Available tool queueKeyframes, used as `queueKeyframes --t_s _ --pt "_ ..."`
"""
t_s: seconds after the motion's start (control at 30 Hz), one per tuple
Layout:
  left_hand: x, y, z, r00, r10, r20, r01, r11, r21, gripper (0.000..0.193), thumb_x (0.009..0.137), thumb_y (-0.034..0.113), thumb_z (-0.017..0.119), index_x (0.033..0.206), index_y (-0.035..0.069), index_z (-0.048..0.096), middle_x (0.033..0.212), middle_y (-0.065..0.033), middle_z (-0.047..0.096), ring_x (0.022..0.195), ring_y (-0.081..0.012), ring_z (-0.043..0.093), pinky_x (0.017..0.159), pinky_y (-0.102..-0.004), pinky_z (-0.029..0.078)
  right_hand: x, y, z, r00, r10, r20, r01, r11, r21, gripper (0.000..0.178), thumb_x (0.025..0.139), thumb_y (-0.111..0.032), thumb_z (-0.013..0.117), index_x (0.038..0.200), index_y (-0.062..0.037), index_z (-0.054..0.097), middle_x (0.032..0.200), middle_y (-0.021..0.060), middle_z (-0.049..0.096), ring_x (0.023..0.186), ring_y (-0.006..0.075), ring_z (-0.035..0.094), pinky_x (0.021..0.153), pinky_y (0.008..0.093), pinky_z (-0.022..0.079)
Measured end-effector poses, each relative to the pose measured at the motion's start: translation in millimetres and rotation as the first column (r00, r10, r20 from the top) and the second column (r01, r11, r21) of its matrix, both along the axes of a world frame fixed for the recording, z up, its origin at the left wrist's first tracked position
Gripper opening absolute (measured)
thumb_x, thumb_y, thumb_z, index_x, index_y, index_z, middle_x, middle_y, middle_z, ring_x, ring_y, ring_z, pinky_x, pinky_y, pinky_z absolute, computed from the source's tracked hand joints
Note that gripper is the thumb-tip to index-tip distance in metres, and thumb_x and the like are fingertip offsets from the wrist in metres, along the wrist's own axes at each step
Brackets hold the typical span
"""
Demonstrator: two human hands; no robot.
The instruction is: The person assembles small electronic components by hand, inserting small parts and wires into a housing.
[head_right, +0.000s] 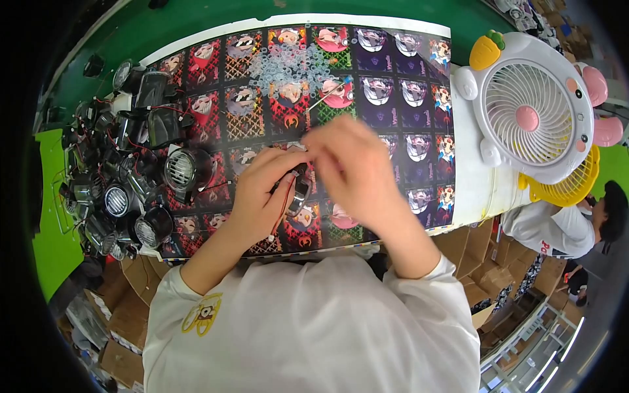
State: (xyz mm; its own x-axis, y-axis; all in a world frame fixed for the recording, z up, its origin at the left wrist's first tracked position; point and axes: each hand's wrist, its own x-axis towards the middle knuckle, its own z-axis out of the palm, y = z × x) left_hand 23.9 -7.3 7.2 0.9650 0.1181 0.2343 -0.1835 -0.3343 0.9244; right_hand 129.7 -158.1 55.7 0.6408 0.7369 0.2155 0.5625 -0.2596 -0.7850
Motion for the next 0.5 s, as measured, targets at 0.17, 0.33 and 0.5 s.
queueKeyframes --t_s 0.17,0.33,0.5 --pt "-3.6 1.0 6.7 0.995 -0.010 -0.094 0.006 0.999 -0.043 0.037 0.082 -0.005 0.057 0.118 0.001 0.063 0.102 -0.0160 0.063 0.093 -0.0334 0.058 0.083 -0.0403 0.047 49.1 17.1 -37.0 0.899 0.046 0.435 0.069 0.967 -0.244 0.015 0.077 0.002 0.068 0.091 -0.0011 0.065 0.092 0.0126 0.059 0.086 0.0323 0.057 0.074 0.0388 0.048" --pt "-6.2 3.2 4.3 0.996 0.034 -0.086 -0.038 0.998 -0.047 0.038 0.082 -0.004 0.057 0.119 0.001 0.063 0.101 -0.0159 0.062 0.093 -0.0330 0.058 0.083 -0.0402 0.047 33.3 11.1 -29.2 0.857 0.084 0.508 0.094 0.945 -0.314 0.012 0.077 0.001 0.068 0.086 -0.0005 0.059 0.092 0.0124 0.057 0.087 0.0327 0.055 0.076 0.0405 0.047" --pt "-5.2 -0.4 4.1 0.992 0.104 -0.074 -0.105 0.994 -0.006 0.040 0.084 -0.011 0.055 0.121 0.002 0.063 0.104 -0.0153 0.063 0.093 -0.0293 0.062 0.083 -0.0345 0.049 -16.3 -9.8 -0.3 0.998 -0.028 0.064 0.036 0.992 -0.117 0.012 0.081 0.003 0.067 0.088 -0.0012 0.059 0.089 0.0133 0.059 0.079 0.0319 0.059 0.070 0.0382 0.049"
